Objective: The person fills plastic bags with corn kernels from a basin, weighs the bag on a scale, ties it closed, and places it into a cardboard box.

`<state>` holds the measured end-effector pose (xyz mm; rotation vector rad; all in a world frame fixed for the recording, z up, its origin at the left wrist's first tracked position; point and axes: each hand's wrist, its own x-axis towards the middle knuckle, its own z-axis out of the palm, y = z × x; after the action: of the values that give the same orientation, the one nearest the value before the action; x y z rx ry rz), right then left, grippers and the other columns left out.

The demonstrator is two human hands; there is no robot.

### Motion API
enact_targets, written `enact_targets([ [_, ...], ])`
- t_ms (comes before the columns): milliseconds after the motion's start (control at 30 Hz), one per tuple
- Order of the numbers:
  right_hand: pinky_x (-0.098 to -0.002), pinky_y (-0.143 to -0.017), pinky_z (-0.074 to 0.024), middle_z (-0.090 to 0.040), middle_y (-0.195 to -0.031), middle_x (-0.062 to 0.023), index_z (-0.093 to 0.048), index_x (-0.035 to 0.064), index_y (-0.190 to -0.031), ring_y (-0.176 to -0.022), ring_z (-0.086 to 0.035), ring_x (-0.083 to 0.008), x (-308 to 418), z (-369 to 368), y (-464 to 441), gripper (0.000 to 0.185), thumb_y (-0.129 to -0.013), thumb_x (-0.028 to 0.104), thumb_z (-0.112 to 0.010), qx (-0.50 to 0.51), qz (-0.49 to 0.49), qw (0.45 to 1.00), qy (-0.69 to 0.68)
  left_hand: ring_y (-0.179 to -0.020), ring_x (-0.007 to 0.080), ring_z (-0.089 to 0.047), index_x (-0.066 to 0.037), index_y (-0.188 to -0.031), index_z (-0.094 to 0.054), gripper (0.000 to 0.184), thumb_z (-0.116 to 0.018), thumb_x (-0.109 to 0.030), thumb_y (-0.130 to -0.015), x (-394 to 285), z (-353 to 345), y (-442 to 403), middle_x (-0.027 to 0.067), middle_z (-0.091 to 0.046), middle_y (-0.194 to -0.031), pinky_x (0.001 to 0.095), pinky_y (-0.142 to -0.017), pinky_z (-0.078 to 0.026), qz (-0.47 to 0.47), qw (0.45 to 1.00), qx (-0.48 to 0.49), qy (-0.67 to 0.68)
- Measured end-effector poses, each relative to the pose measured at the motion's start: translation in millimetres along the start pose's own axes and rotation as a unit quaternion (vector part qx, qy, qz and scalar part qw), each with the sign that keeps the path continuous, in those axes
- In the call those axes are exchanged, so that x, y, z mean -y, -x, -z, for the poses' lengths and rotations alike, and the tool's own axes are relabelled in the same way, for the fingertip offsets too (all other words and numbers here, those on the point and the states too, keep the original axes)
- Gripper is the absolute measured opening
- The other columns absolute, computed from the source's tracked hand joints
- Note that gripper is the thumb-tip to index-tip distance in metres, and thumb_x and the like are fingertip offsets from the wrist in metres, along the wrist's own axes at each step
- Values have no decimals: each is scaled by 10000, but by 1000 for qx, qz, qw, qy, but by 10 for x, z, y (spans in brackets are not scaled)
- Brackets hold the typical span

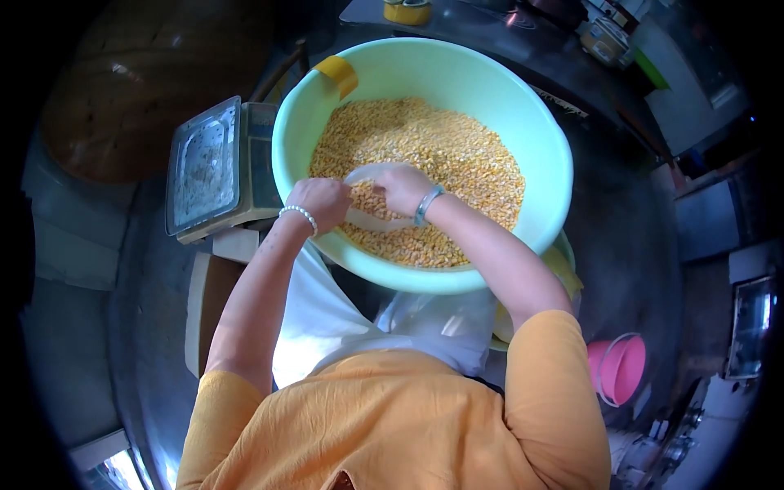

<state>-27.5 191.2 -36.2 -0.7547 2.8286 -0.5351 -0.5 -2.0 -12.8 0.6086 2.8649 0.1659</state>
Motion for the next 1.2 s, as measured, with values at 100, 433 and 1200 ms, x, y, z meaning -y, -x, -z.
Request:
enact_targets([
  [100, -362, -741, -487, -641, -837, -132, -659, 92, -890, -802, -615, -262, -106, 136, 59, 166, -788, 143, -539, -170, -50, 980, -88, -811, 281, -626, -69, -796, -668, 247, -476, -224, -805, -60, 107, 39, 128, -656, -841, 380, -742, -484, 12, 1000, 11, 16],
  [433, -332, -795, -476, -623, -994, -128, -576, 104, -1122, -914, -601, -232, -445, 38, 197, 412, -774, 317, -628, -28, -257, 962, -91, -835, 291, -621, -58, -948, -619, 329, -562, -347, -801, -113, 208, 47, 138, -651, -859, 384, -760, -475, 29, 999, 19, 38],
  [1200, -255, -552, -430, -607, -708, -38, -637, 17, -912, -602, -534, -95, -514, -15, 5, 145, -810, 104, -583, -199, -216, 892, -344, -700, 316, -629, -36, -868, -664, 262, -592, -243, -726, 91, -266, -498, 171, -639, -732, 380, -681, -495, 210, 883, -178, 380],
])
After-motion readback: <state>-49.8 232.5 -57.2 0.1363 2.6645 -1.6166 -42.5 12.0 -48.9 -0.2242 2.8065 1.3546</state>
